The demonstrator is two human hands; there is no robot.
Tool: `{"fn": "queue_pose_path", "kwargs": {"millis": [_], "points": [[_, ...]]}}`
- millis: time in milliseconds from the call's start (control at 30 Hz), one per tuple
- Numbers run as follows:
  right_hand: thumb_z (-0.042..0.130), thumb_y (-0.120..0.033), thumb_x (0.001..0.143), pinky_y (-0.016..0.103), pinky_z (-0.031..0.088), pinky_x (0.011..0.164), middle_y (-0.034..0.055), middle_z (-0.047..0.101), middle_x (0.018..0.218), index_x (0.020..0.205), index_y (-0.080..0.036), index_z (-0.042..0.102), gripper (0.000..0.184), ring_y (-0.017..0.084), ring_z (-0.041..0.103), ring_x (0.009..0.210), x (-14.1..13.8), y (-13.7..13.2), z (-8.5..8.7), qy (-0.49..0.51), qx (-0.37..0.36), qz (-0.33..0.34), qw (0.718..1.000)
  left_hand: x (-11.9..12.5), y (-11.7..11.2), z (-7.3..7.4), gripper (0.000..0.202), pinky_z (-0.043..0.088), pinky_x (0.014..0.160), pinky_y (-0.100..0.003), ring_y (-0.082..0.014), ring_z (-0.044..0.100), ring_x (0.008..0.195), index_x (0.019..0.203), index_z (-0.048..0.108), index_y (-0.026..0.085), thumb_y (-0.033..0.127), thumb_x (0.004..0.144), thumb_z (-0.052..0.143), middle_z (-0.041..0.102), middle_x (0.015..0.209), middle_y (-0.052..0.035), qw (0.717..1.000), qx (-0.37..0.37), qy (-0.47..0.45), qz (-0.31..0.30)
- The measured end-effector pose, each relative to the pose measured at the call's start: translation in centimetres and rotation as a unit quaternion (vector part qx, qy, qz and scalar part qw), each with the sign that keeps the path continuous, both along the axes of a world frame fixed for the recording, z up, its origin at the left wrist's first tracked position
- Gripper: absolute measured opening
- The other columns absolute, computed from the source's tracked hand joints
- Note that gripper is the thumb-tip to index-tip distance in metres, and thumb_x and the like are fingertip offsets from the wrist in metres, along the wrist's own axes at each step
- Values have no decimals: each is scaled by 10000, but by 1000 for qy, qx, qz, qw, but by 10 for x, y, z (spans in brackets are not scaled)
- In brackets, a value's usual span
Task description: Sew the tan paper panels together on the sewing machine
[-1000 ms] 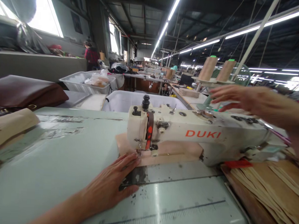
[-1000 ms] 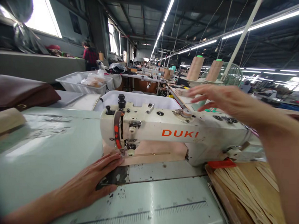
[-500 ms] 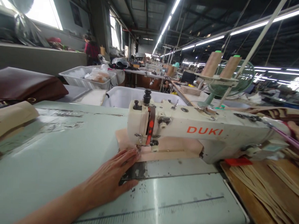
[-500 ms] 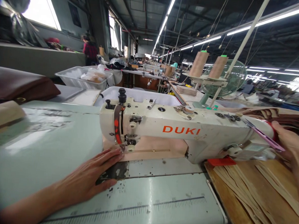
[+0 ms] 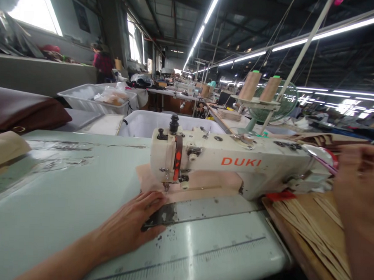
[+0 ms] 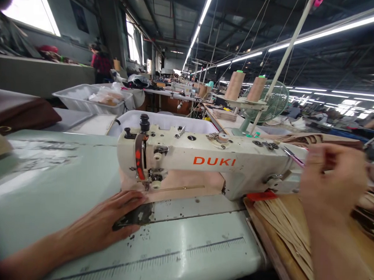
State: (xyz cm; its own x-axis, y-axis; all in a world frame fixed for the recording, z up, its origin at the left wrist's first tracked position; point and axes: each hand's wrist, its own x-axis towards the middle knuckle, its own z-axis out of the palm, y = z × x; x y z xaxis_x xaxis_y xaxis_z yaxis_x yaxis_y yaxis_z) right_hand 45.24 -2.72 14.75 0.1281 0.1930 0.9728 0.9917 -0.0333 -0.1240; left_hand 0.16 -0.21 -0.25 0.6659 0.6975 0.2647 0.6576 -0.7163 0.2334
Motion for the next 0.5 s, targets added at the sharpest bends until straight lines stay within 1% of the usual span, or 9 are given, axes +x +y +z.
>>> {"fn": "queue_pose_path", "kwargs": {"millis": [33, 67, 100, 133, 167, 200, 267, 333, 500], "points": [[506, -381, 983, 394, 496, 744, 80, 627, 859, 886, -180, 629, 255, 237, 609, 805, -43, -4, -12, -34, -51, 100, 993, 0, 0, 1, 506, 468, 1072, -440, -303, 519, 1278, 1402, 486, 252, 445, 946, 589, 509, 1431, -75, 1000, -2, -1, -2], [501, -332, 990, 369, 505, 773, 69, 638, 894, 909, -184, 619, 206, 220, 615, 846, -87, -4, -28, -73, -150, 243, 956, 0, 0, 2, 497, 470, 1070, -434, -303, 520, 1280, 1395, 495, 256, 440, 944, 595, 510, 1432, -73, 1000, -5, -2, -5], [508, -299, 994, 347, 511, 811, 60, 652, 933, 929, -191, 627, 174, 210, 617, 902, -128, -2, -48, -96, -241, 358, 897, 0, 0, 3, 494, 469, 1071, -430, -302, 521, 1281, 1390, 502, 260, 434, 939, 605, 512, 1432, -70, 1000, -6, -6, -5], [520, -291, 996, 328, 515, 828, 50, 671, 986, 968, -201, 643, 155, 203, 619, 937, -162, 4, -69, -114, -323, 418, 841, 0, 0, 4, 500, 468, 1072, -426, -300, 525, 1278, 1391, 502, 265, 426, 931, 618, 516, 1429, -68, 1000, -7, -11, -6], [535, -272, 992, 341, 511, 878, 46, 685, 1051, 1044, -209, 657, 147, 213, 620, 991, -189, 11, -91, -120, -381, 437, 806, 0, -1, 5, 514, 469, 1072, -422, -297, 531, 1273, 1398, 495, 273, 413, 923, 632, 521, 1426, -63, 1000, -8, -17, -7], [547, -244, 986, 360, 501, 917, 36, 692, 1111, 1128, -225, 654, 179, 222, 618, 1025, -208, 20, -111, -133, -412, 446, 783, 0, -1, 6, 529, 473, 1068, -419, -294, 539, 1264, 1404, 487, 283, 402, 913, 644, 526, 1422, -55, 1000, -7, -24, -9], [549, -224, 985, 381, 484, 958, 19, 692, 1179, 1222, -245, 638, 254, 227, 617, 1065, -224, 37, -143, -143, -433, 453, 766, 1, -1, 6, 545, 476, 1066, -420, -290, 544, 1259, 1418, 468, 306, 379, 908, 644, 528, 1423, -32, 1000, -8, -27, -13], [536, -224, 994, 391, 485, 956, 3, 693, 1197, 1255, -260, 630, 280, 227, 620, 1074, -222, 49, -161, -142, -431, 454, 767, 2, 0, 6, 552, 473, 1071, -419, -289, 540, 1264, 1426, 459, 313, 365, 907, 637, 525, 1428, -16, 1000, -5, -24, -13], [547, -224, 988, 394, 493, 961, 35, 691, 1210, 1244, -225, 650, 276, 245, 625, 1083, -214, 52, -170, -142, -416, 445, 780, 2, 3, 5, 606, 477, 1071, -399, -290, 534, 1276, 1436, 442, 304, 390, 881, 671, 514, 1444, -27, 1000, 12, -25, -10]]}}
